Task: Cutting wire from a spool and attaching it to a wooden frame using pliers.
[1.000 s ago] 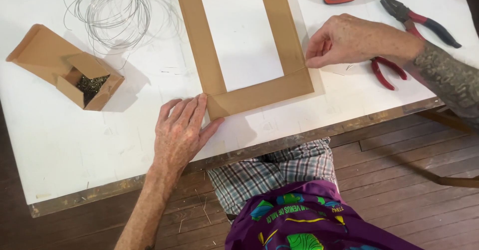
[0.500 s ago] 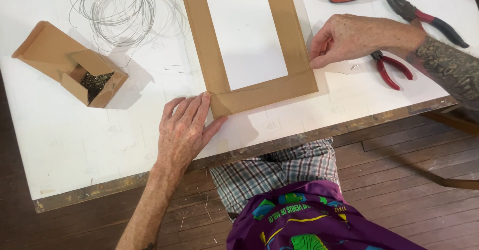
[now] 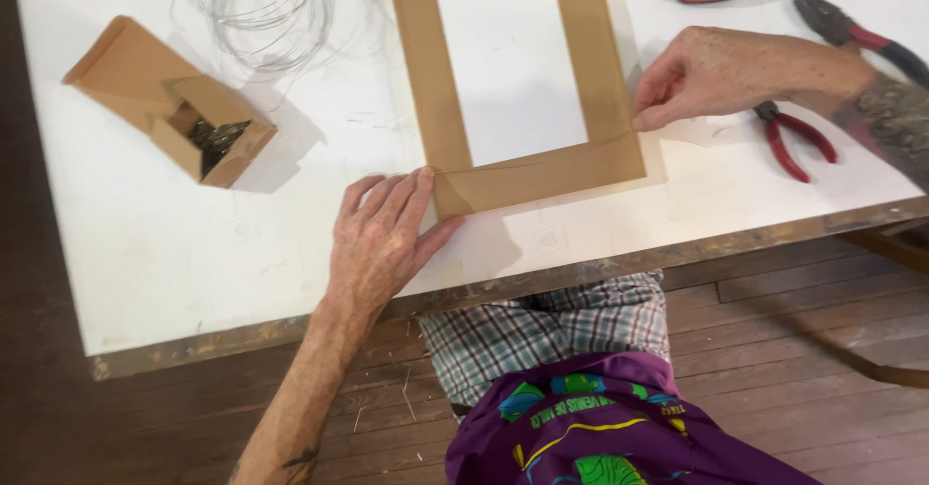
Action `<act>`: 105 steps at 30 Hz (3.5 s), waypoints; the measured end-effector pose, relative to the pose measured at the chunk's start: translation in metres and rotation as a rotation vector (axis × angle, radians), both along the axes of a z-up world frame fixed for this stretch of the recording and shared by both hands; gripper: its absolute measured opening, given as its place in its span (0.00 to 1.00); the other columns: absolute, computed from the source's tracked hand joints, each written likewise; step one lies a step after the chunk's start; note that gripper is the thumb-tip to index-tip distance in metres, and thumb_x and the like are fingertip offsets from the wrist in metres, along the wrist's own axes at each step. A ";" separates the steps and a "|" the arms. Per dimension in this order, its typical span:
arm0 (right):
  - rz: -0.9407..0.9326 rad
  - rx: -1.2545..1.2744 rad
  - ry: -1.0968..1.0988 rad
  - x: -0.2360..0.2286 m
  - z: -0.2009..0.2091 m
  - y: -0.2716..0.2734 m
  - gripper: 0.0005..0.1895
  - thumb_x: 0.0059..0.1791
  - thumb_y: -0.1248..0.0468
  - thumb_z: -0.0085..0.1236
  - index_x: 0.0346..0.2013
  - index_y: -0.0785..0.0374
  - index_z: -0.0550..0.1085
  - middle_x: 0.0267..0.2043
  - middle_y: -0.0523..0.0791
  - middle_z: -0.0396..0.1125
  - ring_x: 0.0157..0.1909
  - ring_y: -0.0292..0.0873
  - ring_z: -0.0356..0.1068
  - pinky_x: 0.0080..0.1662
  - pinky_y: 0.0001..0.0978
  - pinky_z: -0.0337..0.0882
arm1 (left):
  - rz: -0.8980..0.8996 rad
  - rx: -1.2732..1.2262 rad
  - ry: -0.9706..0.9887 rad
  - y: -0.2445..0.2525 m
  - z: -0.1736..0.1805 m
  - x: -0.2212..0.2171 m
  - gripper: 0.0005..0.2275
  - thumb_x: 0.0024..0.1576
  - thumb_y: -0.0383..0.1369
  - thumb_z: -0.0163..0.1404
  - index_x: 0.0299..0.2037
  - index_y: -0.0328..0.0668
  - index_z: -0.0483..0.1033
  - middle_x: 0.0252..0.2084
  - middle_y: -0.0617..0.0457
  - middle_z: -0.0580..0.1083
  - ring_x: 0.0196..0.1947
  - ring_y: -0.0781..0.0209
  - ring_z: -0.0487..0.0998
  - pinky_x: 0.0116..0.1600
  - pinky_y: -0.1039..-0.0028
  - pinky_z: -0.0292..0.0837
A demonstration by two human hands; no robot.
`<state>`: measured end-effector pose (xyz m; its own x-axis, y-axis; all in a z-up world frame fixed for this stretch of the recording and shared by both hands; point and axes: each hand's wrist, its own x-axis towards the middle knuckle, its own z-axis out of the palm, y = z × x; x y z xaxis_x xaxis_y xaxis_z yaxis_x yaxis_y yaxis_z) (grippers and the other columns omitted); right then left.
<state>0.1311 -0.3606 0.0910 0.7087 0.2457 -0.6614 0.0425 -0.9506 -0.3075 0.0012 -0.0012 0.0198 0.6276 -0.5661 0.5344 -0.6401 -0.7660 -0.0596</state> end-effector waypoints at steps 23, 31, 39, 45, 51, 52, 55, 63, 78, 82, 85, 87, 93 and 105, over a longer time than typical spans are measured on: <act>-0.022 -0.308 0.039 0.000 0.017 0.030 0.15 0.44 0.53 0.61 0.37 0.54 0.88 0.41 0.38 0.78 0.43 0.41 0.70 0.45 0.34 0.68 | -0.009 0.003 -0.030 0.000 -0.007 0.002 0.23 0.61 0.47 0.62 0.52 0.33 0.77 0.47 0.51 0.80 0.43 0.57 0.81 0.54 0.64 0.74; 0.261 -0.468 -0.160 -0.021 0.009 0.047 0.27 0.46 0.42 0.66 0.23 0.60 0.70 0.22 0.42 0.65 0.29 0.41 0.66 0.32 0.33 0.71 | 0.029 0.045 -0.042 -0.003 -0.003 -0.005 0.23 0.62 0.49 0.58 0.51 0.34 0.76 0.43 0.50 0.80 0.44 0.60 0.81 0.56 0.65 0.73; 0.186 -0.046 -1.301 -0.062 0.049 0.037 0.05 0.54 0.68 0.59 0.34 0.60 0.74 0.21 0.41 0.68 0.20 0.44 0.66 0.24 0.39 0.63 | -0.058 -0.299 -0.002 -0.050 0.021 -0.029 0.10 0.61 0.38 0.60 0.43 0.41 0.79 0.32 0.49 0.81 0.34 0.59 0.84 0.46 0.65 0.80; 0.169 0.631 -1.424 -0.113 0.073 0.056 0.04 0.54 0.78 0.63 0.43 0.76 0.78 0.37 0.54 0.76 0.31 0.45 0.75 0.34 0.32 0.75 | -0.170 -1.215 0.539 -0.080 0.123 -0.034 0.12 0.67 0.32 0.43 0.46 0.31 0.78 0.32 0.48 0.79 0.31 0.59 0.81 0.37 0.74 0.81; 0.287 0.819 -1.520 -0.138 0.050 0.066 0.08 0.51 0.72 0.66 0.44 0.73 0.78 0.42 0.52 0.75 0.39 0.45 0.75 0.43 0.36 0.75 | -0.277 -1.423 0.995 -0.112 0.121 -0.026 0.15 0.63 0.28 0.51 0.59 0.31 0.74 0.51 0.41 0.79 0.49 0.57 0.81 0.55 0.67 0.85; 0.265 0.805 -1.523 -0.142 0.044 0.068 0.08 0.51 0.72 0.66 0.44 0.73 0.78 0.42 0.52 0.75 0.39 0.45 0.75 0.43 0.36 0.75 | -0.286 -1.411 1.017 -0.116 0.111 -0.027 0.15 0.63 0.28 0.51 0.59 0.31 0.74 0.51 0.41 0.79 0.49 0.57 0.81 0.55 0.67 0.85; -0.016 0.938 -1.380 -0.152 0.030 0.067 0.07 0.49 0.72 0.65 0.41 0.64 0.83 0.39 0.48 0.75 0.39 0.49 0.76 0.42 0.41 0.81 | -0.188 -1.464 0.921 -0.128 0.083 -0.029 0.15 0.59 0.24 0.55 0.57 0.32 0.76 0.48 0.40 0.81 0.46 0.61 0.83 0.50 0.71 0.84; -0.255 0.423 -1.205 -0.154 0.002 -0.028 0.14 0.48 0.67 0.67 0.45 0.72 0.78 0.46 0.57 0.73 0.49 0.66 0.72 0.52 0.59 0.73 | -0.131 -1.618 0.899 -0.132 0.059 -0.017 0.15 0.54 0.17 0.57 0.52 0.27 0.77 0.41 0.35 0.80 0.40 0.49 0.86 0.49 0.58 0.86; -0.904 0.959 -0.477 -0.155 -0.019 -0.052 0.15 0.58 0.62 0.44 0.49 0.67 0.76 0.35 0.51 0.70 0.30 0.44 0.69 0.27 0.34 0.70 | -0.355 -1.663 1.032 -0.148 0.070 -0.014 0.15 0.53 0.18 0.60 0.51 0.29 0.78 0.40 0.43 0.79 0.38 0.59 0.83 0.49 0.71 0.85; -0.669 1.300 -0.236 -0.170 -0.032 -0.004 0.24 0.53 0.62 0.47 0.54 0.84 0.69 0.35 0.60 0.71 0.28 0.43 0.67 0.18 0.28 0.71 | -0.379 -1.681 1.111 -0.142 0.068 -0.013 0.17 0.53 0.19 0.60 0.53 0.31 0.79 0.43 0.44 0.79 0.40 0.61 0.83 0.51 0.72 0.84; -0.738 1.502 -0.219 -0.172 -0.038 0.015 0.14 0.55 0.69 0.44 0.47 0.79 0.72 0.33 0.60 0.68 0.23 0.45 0.68 0.11 0.27 0.67 | -0.398 -1.698 1.131 -0.133 0.066 -0.013 0.16 0.54 0.19 0.60 0.53 0.30 0.78 0.45 0.44 0.79 0.40 0.62 0.83 0.51 0.71 0.84; -0.657 1.344 -0.334 -0.174 -0.050 0.014 0.14 0.54 0.68 0.49 0.45 0.80 0.74 0.30 0.62 0.72 0.22 0.50 0.76 0.19 0.39 0.78 | -0.469 -1.710 1.156 -0.130 0.067 -0.013 0.18 0.53 0.19 0.61 0.55 0.28 0.77 0.46 0.42 0.78 0.40 0.60 0.83 0.52 0.71 0.84; -0.239 1.020 -0.700 -0.168 -0.062 0.007 0.07 0.52 0.65 0.58 0.39 0.66 0.79 0.34 0.51 0.73 0.32 0.50 0.74 0.36 0.38 0.73 | -0.584 -1.694 1.247 -0.130 0.077 -0.017 0.19 0.53 0.19 0.61 0.56 0.25 0.76 0.49 0.39 0.78 0.41 0.57 0.84 0.51 0.66 0.85; -0.016 0.923 -0.789 -0.164 -0.008 0.017 0.09 0.51 0.62 0.59 0.42 0.63 0.78 0.33 0.52 0.75 0.33 0.54 0.77 0.34 0.45 0.77 | -0.687 -1.633 1.360 -0.125 0.079 -0.023 0.18 0.54 0.18 0.60 0.55 0.27 0.78 0.49 0.40 0.80 0.42 0.56 0.86 0.46 0.73 0.88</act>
<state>-0.0334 -0.3437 0.0831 0.8449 0.3839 0.3725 0.5140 -0.3895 -0.7643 -0.0218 -0.1264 0.0989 0.8763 -0.4480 0.1772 0.1557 0.6115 0.7758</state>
